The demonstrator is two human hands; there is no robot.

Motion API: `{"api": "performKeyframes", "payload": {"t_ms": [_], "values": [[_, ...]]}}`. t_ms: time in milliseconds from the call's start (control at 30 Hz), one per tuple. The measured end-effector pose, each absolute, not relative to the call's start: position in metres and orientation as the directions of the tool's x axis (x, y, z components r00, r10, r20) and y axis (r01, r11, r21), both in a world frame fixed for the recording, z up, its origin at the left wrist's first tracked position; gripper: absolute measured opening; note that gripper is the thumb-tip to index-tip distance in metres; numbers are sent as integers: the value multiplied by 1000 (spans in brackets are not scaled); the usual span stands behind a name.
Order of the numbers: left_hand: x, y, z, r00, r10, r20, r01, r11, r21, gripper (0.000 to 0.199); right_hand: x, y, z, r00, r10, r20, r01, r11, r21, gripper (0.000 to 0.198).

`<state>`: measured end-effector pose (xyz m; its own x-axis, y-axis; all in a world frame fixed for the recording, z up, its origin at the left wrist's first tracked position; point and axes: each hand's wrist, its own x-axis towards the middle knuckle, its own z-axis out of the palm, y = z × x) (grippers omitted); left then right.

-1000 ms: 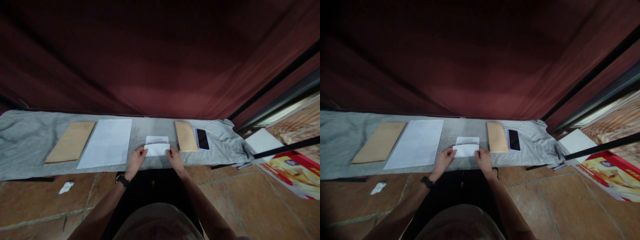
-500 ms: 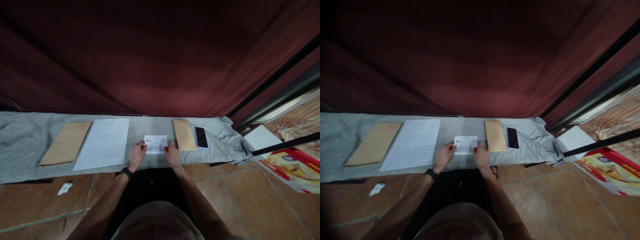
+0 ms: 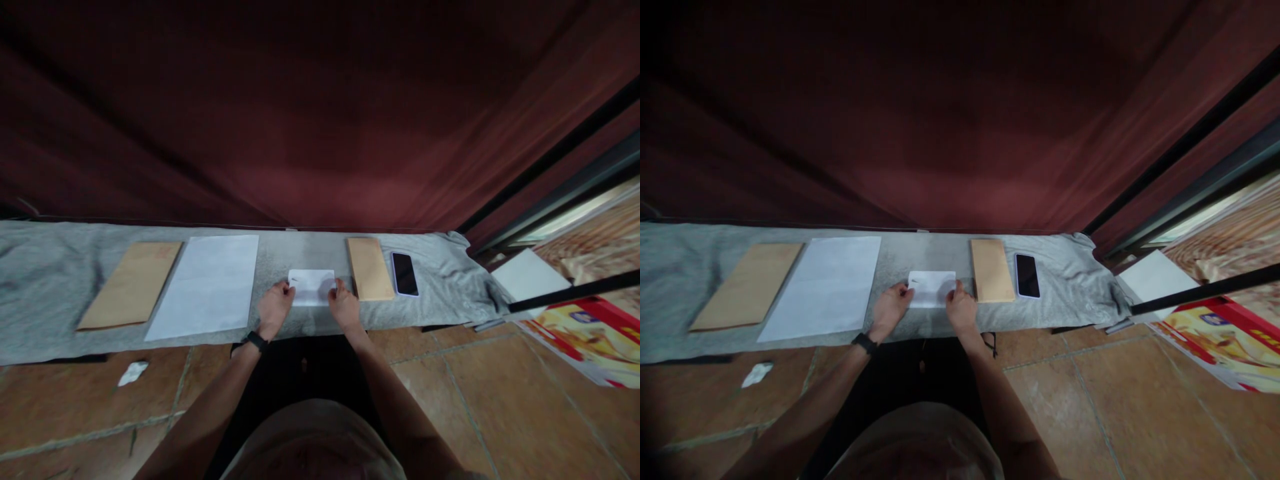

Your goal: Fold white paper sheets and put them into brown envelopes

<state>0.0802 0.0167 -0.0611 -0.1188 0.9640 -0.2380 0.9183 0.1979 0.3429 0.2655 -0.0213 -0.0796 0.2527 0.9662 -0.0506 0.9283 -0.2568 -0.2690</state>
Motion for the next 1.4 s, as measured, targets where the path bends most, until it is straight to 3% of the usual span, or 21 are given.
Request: {"api": "performKeyframes", "payload": {"t_ms": [300,800,1133,1300,1400], "values": [[83,23,-58,-135,965,-225,932,200,302,35,269,-12,-87,254,966,-43,923,-255,-289,39],[85,39,-69,-120,979,-164,952,160,261,38,266,8,-89,194,980,36,970,-187,-155,39],[88,40,-77,-100,986,-133,973,125,195,45,266,8,-93,200,970,141,969,-174,-178,34],[88,38,-76,-87,990,-111,979,106,172,45,265,5,-96,162,959,231,975,-119,-190,43],[88,38,-76,-77,992,-100,981,93,169,45,260,-1,-103,53,958,283,973,14,-230,45]]}}
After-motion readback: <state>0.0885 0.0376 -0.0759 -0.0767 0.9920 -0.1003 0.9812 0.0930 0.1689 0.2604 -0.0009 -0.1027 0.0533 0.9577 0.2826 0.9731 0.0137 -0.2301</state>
